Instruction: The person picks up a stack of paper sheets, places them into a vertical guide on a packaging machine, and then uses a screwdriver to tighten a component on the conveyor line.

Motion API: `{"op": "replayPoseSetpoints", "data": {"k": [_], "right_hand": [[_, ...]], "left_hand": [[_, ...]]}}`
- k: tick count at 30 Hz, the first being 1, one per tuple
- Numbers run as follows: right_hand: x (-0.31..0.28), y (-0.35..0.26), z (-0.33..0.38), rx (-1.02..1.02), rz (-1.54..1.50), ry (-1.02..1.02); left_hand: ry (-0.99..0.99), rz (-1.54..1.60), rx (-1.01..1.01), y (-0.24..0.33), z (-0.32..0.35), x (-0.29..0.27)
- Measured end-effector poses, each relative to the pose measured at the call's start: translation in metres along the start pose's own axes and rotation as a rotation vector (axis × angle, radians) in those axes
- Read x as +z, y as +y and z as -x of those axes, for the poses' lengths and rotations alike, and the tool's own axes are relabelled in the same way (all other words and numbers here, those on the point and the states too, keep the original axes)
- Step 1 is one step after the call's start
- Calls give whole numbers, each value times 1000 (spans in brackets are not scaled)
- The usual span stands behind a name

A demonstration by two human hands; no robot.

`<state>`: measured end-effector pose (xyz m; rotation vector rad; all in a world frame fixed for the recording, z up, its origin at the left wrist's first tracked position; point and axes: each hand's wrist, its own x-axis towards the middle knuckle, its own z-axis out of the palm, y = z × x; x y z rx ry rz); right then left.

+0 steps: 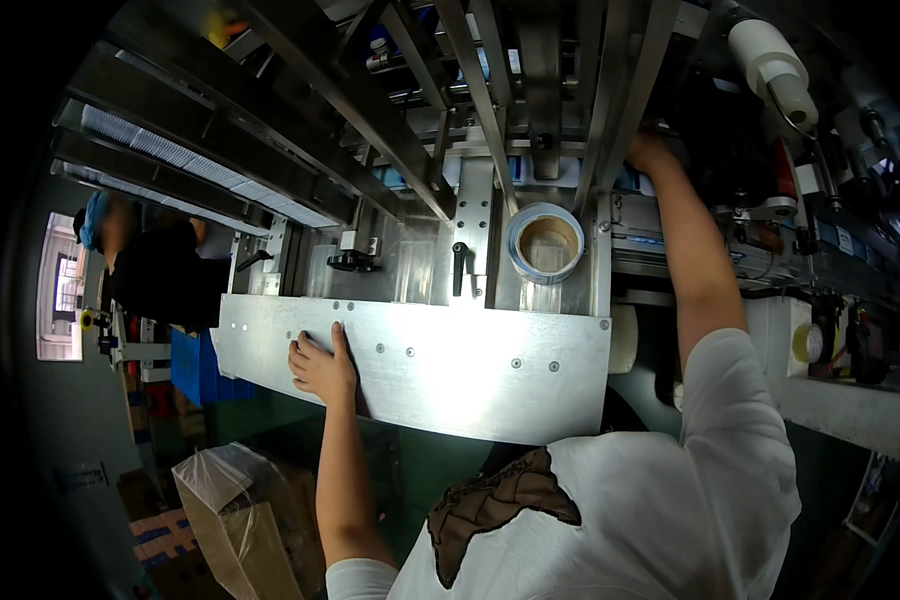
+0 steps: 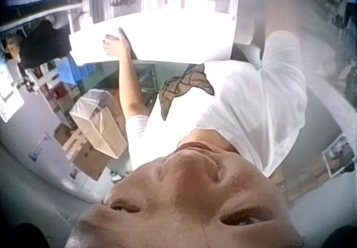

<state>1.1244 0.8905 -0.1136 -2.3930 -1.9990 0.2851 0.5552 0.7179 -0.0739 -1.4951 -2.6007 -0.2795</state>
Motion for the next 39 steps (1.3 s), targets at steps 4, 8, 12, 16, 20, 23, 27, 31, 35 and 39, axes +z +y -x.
{"op": "replayPoseSetpoints", "data": {"k": [4,8,12,16,20,23,27,31,35,39], "right_hand": [[19,18,-5,-42,7,137],[42,37,-33,-4,-63,111],[44,43,-44,-94,30,74],[18,17,-23,-103,44,43],[-2,3,-3,-105,-17,48],[-11,-4,7,-111,-59,49],[-19,-17,13,-119,-133,39],[-9,3,4,-207,-44,88],[-18,-24,28,-360,-39,251],[-20,-18,25,-287,6,282]], "left_hand": [[1,-3,8,2,0,1],[0,-3,22,3,-2,2],[2,8,32,3,-2,2],[-2,11,29,-1,-1,2],[2,32,34,0,-2,3],[-5,37,38,1,-3,3],[6,21,38,-3,-2,3],[6,44,49,0,-3,3],[-5,36,36,-6,-1,4],[-7,38,49,-2,-2,5]]}}
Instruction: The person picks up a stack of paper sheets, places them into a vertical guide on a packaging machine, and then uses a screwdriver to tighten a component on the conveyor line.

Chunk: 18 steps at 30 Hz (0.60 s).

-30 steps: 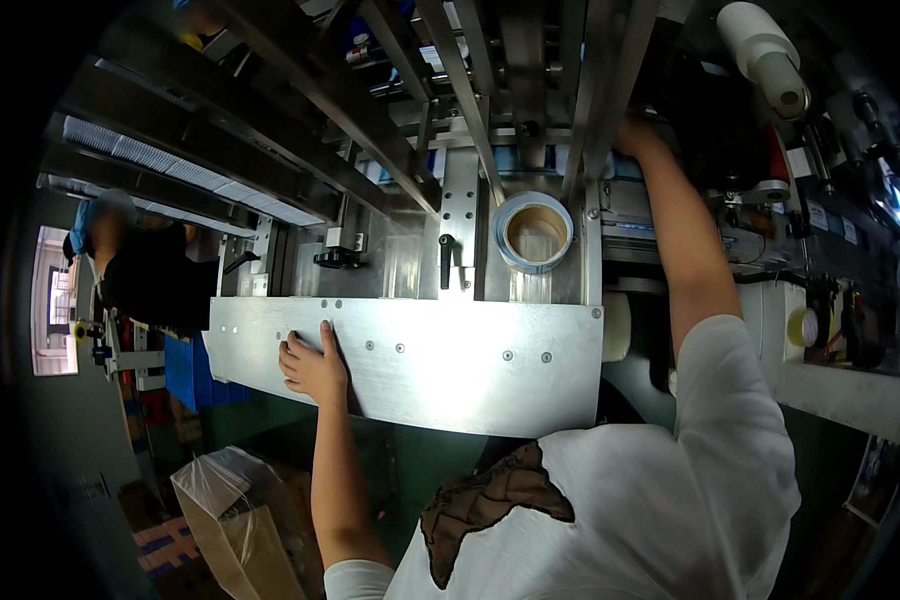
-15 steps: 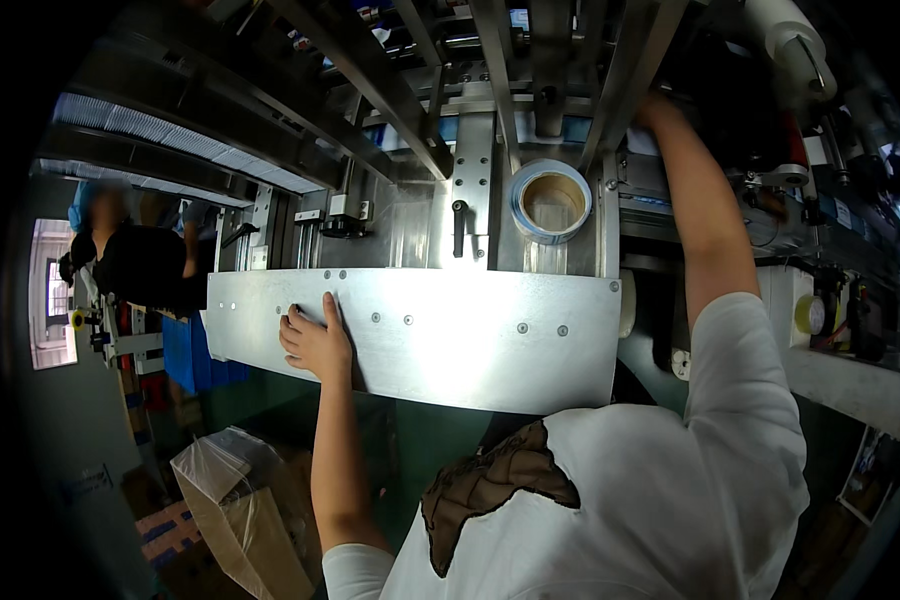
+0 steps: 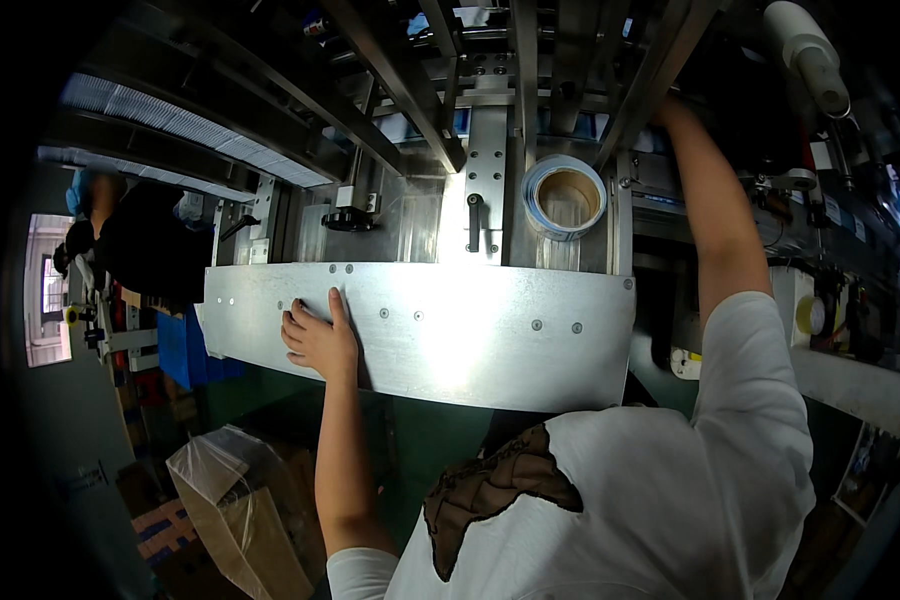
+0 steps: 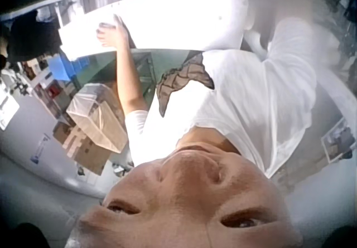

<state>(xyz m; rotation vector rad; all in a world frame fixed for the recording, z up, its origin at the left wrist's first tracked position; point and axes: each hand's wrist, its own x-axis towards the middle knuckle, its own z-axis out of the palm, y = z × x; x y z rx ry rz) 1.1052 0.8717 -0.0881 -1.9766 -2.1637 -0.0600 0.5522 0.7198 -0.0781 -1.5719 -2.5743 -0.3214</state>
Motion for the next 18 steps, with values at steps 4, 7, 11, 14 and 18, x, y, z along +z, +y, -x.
{"op": "replayPoseSetpoints", "data": {"k": [4,7,11,14,18], "right_hand": [[11,10,-3,64,83,5],[18,17,-1,103,152,25],[25,26,11,123,199,91],[23,25,11,56,139,158],[27,47,6,80,130,58]], "left_hand": [[6,4,7,0,0,0],[6,1,7,1,1,-1],[15,-16,8,-1,0,2],[18,-30,2,-4,0,3],[14,-25,19,4,-2,3]]}}
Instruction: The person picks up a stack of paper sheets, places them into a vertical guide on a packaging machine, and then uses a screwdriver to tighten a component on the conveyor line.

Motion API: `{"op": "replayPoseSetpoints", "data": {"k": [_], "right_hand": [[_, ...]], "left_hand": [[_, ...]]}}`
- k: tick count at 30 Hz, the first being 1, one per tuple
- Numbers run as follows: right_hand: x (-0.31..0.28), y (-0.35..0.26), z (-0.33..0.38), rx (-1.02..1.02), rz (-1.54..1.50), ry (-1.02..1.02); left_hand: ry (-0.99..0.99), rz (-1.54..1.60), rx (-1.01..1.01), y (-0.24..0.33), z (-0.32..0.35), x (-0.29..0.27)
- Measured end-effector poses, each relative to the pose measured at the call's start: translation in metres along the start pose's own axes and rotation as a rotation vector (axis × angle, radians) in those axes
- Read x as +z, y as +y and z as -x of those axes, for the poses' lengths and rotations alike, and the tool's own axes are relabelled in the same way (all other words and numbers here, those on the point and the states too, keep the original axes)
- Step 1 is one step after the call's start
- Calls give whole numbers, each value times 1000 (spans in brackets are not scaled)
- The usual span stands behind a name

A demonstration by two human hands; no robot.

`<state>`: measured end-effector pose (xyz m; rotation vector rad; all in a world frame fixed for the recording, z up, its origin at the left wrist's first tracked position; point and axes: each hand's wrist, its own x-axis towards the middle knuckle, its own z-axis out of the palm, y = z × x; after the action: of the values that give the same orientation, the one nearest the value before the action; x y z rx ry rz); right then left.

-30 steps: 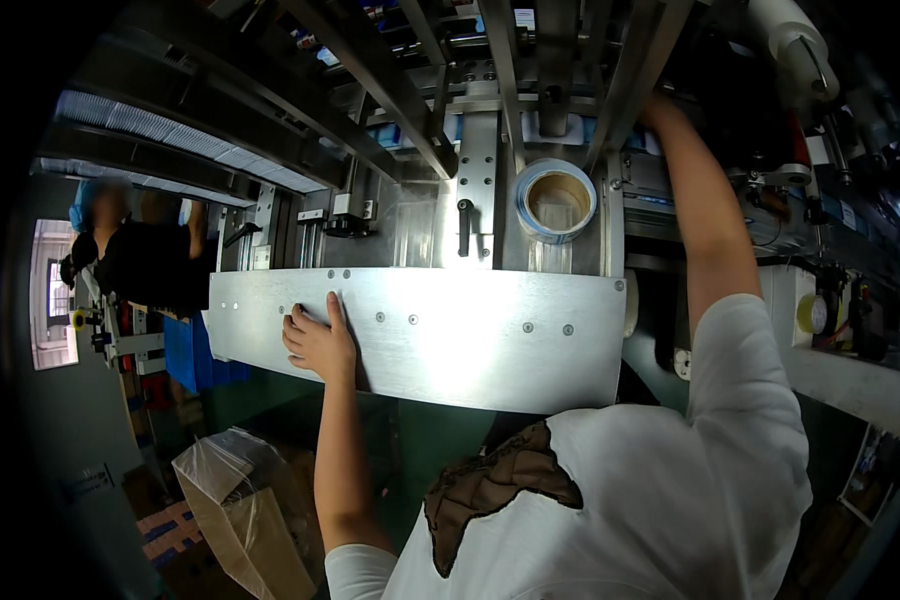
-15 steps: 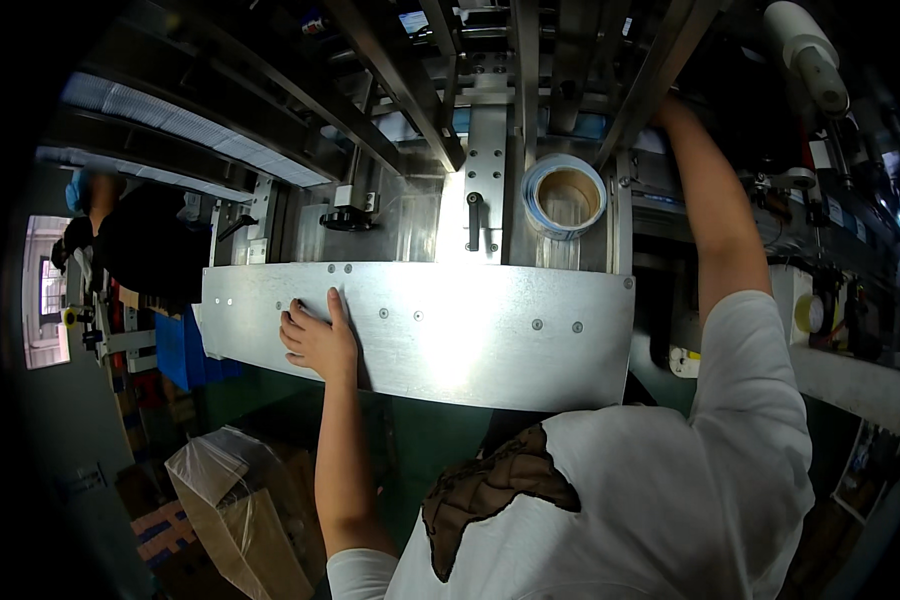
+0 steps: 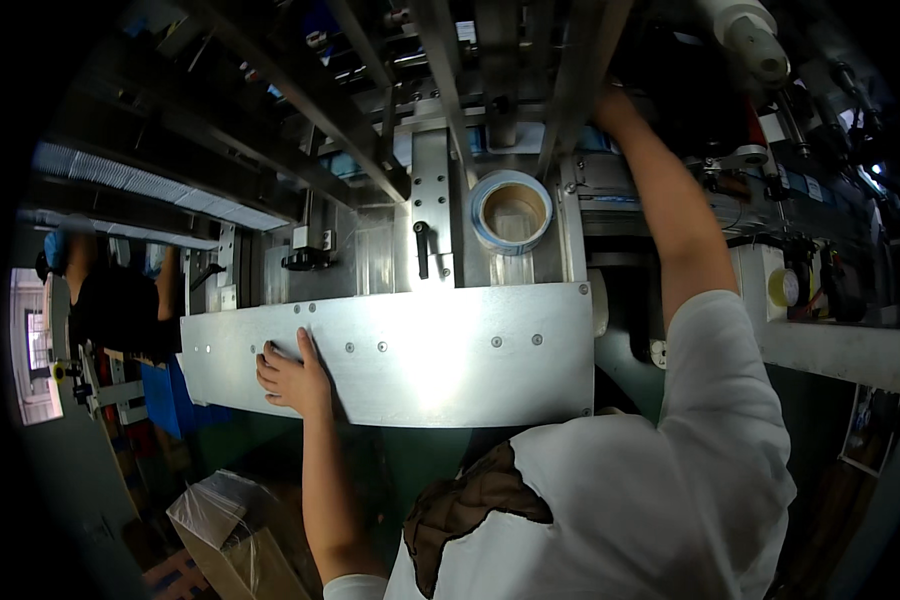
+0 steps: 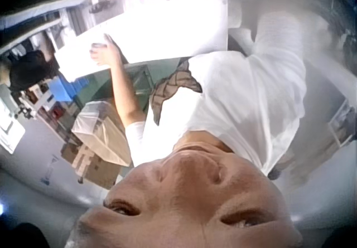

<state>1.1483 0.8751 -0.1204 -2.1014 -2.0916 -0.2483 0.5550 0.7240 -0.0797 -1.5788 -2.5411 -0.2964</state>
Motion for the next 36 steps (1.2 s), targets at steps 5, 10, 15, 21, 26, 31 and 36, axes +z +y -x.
{"op": "replayPoseSetpoints", "data": {"k": [5,10,15,21,26,31,36], "right_hand": [[-27,-37,12,58,78,-48],[-13,-23,11,62,-91,46],[-2,-17,11,48,-310,174],[-3,-22,5,91,-268,93],[8,-14,-2,83,-351,166],[16,-7,-4,9,-373,226],[9,-11,-2,202,-597,56]], "left_hand": [[13,-30,-17,-6,1,-1],[31,-38,-4,-7,0,3],[24,-47,-13,-6,1,1],[26,-60,-17,-6,1,1],[34,-61,-19,-4,0,2],[24,-64,-35,-5,0,2],[15,-65,-42,-5,-1,2]]}}
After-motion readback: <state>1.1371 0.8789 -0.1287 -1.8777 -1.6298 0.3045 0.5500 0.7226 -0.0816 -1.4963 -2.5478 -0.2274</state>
